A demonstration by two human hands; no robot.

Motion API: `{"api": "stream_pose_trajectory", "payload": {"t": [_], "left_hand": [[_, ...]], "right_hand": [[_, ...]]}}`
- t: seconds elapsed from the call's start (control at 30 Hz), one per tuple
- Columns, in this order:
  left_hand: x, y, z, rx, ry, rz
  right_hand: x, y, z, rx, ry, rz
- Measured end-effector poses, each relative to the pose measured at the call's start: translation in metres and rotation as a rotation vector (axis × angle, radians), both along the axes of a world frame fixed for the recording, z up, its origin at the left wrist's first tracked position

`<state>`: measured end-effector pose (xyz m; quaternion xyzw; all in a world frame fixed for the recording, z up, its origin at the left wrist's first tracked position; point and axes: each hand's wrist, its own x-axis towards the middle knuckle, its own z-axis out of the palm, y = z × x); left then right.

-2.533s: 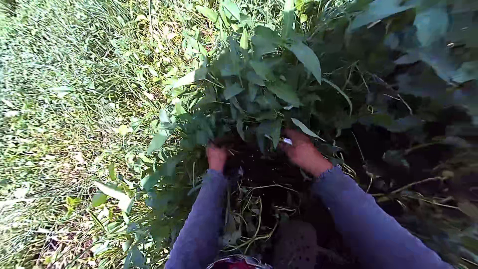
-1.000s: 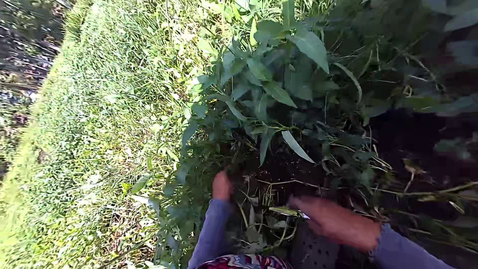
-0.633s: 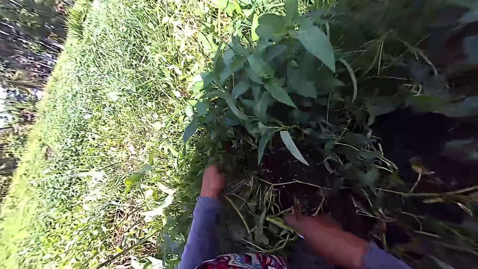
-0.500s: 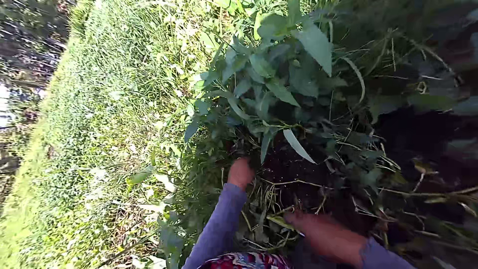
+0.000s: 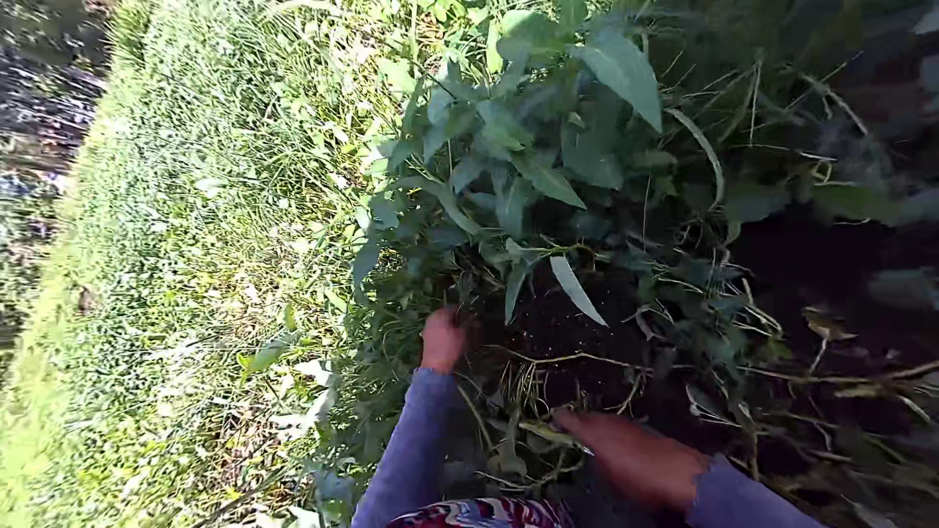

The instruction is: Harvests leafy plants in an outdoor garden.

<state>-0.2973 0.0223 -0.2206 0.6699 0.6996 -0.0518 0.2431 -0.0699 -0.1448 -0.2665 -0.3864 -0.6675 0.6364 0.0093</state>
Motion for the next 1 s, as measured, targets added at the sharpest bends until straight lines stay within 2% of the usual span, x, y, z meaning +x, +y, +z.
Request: {"api": "stream_pose_trajectory", "payload": {"t": [0.1, 0.23, 0.33, 0.4, 0.47, 0.53, 0.7, 0.77, 0.83, 0.9, 1.0], "left_hand": [[0.013, -0.004, -0.029, -0.002, 0.102, -0.061], [0.042, -0.021, -0.07, -0.056, 0.092, -0.055], [0.03, -0.018, -0.073, -0.003, 0.047, -0.028], [0.021, -0.013, -0.065, 0.059, -0.11, 0.113], [0.022, -0.015, -0.056, 0.146, -0.213, 0.156], [0.035, -0.021, -0.059, 0.172, -0.234, 0.069], [0.059, -0.027, -0.085, 0.102, -0.001, -0.213], [0.057, -0.024, -0.081, 0.074, -0.011, -0.222], [0.047, -0.019, -0.069, 0.045, -0.083, -0.132], [0.031, -0.01, -0.045, 0.068, -0.147, -0.037], [0.002, 0.0, -0.006, 0.069, -0.129, 0.063]], "right_hand": [[-0.001, 0.004, 0.0, 0.003, 0.006, 0.016], [-0.001, 0.002, -0.003, -0.006, 0.001, 0.008], [-0.001, 0.001, -0.004, -0.02, -0.009, 0.008], [0.0, 0.0, -0.005, -0.027, -0.018, 0.004], [0.0, -0.001, -0.007, -0.03, -0.027, 0.002], [0.001, -0.001, -0.006, -0.031, -0.029, 0.006], [0.001, 0.002, 0.0, -0.019, -0.023, -0.011], [0.002, 0.003, 0.002, -0.023, -0.042, -0.016], [0.001, 0.002, 0.002, -0.021, -0.055, -0.016], [0.001, 0.0, 0.0, -0.019, -0.058, -0.022], [0.001, -0.005, 0.001, -0.009, -0.064, -0.031]]}}
